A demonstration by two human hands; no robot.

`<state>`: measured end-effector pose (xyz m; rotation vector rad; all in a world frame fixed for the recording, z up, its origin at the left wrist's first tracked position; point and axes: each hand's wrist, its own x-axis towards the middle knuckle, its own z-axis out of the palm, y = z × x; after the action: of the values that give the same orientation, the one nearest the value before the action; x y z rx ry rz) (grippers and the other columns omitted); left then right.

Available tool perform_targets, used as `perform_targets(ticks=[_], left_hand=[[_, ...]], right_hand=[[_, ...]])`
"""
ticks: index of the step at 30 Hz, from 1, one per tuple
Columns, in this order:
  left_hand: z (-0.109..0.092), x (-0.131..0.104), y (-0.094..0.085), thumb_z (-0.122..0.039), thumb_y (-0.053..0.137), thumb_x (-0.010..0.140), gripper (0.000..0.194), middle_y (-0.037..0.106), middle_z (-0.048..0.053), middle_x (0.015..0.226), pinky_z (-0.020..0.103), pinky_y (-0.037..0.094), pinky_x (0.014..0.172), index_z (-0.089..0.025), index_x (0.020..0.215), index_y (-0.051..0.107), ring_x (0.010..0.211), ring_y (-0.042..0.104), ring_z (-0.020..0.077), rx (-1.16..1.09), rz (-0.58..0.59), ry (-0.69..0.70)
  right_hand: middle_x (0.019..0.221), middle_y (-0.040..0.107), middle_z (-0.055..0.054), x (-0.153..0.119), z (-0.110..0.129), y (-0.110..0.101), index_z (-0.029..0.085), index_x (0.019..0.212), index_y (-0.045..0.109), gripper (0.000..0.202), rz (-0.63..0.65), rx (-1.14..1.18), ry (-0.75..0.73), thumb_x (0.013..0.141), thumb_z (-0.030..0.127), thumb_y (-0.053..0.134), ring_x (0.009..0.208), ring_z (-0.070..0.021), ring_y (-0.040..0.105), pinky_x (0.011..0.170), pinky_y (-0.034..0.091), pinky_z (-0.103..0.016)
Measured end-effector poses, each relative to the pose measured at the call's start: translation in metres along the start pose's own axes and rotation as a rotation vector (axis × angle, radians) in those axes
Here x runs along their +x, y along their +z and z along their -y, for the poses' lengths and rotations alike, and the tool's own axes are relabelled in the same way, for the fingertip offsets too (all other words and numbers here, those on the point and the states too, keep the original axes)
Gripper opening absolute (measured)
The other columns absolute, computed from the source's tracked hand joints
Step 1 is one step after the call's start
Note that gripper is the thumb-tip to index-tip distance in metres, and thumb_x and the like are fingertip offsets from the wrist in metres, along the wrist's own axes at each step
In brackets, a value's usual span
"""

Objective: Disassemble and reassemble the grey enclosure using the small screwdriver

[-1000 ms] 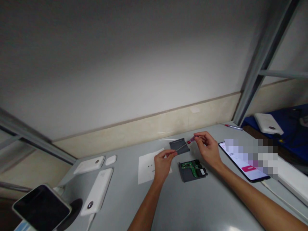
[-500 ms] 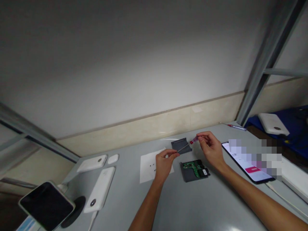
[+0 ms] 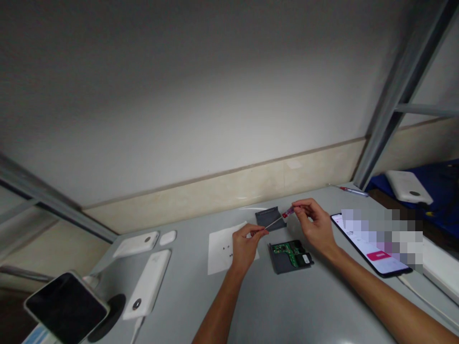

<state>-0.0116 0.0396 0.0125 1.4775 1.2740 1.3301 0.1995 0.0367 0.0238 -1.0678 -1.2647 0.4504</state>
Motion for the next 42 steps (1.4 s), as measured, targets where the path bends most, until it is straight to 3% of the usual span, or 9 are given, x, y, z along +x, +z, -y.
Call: perform_targets(ticks=[11,19,27,34,42], left_hand=[[0.005,0.004,0.0,-0.029,0.084,0.067,0.009,0.078,0.003,0.071,0.027,0.05,0.07,-0.021,0.069,0.082,0.07,0.066,0.0174,-0.066,-0.03,-0.093],[0.012,0.007,-0.002,-0.036,0.083,0.07,0.019,0.077,0.005,0.07,0.027,0.05,0.062,-0.018,0.073,0.081,0.064,0.067,0.0172,-0.091,0.009,-0.09],[0.008,0.004,-0.003,-0.032,0.08,0.072,0.013,0.077,0.003,0.07,0.028,0.051,0.068,-0.02,0.069,0.079,0.069,0.067,0.0182,-0.028,0.06,-0.064],[0.006,-0.002,-0.004,-0.028,0.071,0.082,0.013,0.076,0.001,0.073,0.028,0.048,0.069,-0.022,0.075,0.081,0.07,0.065,0.0182,0.159,0.157,0.043],[0.008,-0.005,-0.001,-0.032,0.074,0.088,0.014,0.077,0.003,0.081,0.029,0.049,0.073,-0.022,0.079,0.081,0.074,0.066,0.0185,0.227,0.133,0.164]], right_hand=[[0.067,0.063,0.002,-0.003,-0.001,0.003,0.022,0.1,0.068,0.018,0.003,-0.076,-0.009,0.094,0.038,0.067,0.062,-0.0163,0.059,0.058,0.046,-0.028],[0.072,0.068,-0.001,-0.005,-0.006,0.006,0.021,0.099,0.065,0.023,-0.006,-0.018,0.046,0.093,0.044,0.068,0.064,-0.0172,0.064,0.057,0.047,-0.027],[0.075,0.071,-0.001,-0.005,-0.001,0.003,0.022,0.103,0.069,0.017,0.066,-0.095,-0.013,0.096,0.036,0.064,0.064,-0.017,0.063,0.059,0.048,-0.028],[0.094,0.079,-0.005,-0.006,0.014,0.004,0.023,0.109,0.071,0.017,0.154,-0.09,-0.067,0.098,0.032,0.061,0.063,-0.0159,0.064,0.06,0.051,-0.029],[0.099,0.081,-0.005,-0.01,0.015,0.007,0.024,0.114,0.067,0.019,0.17,-0.046,-0.086,0.096,0.032,0.066,0.06,-0.0139,0.064,0.055,0.052,-0.026]])
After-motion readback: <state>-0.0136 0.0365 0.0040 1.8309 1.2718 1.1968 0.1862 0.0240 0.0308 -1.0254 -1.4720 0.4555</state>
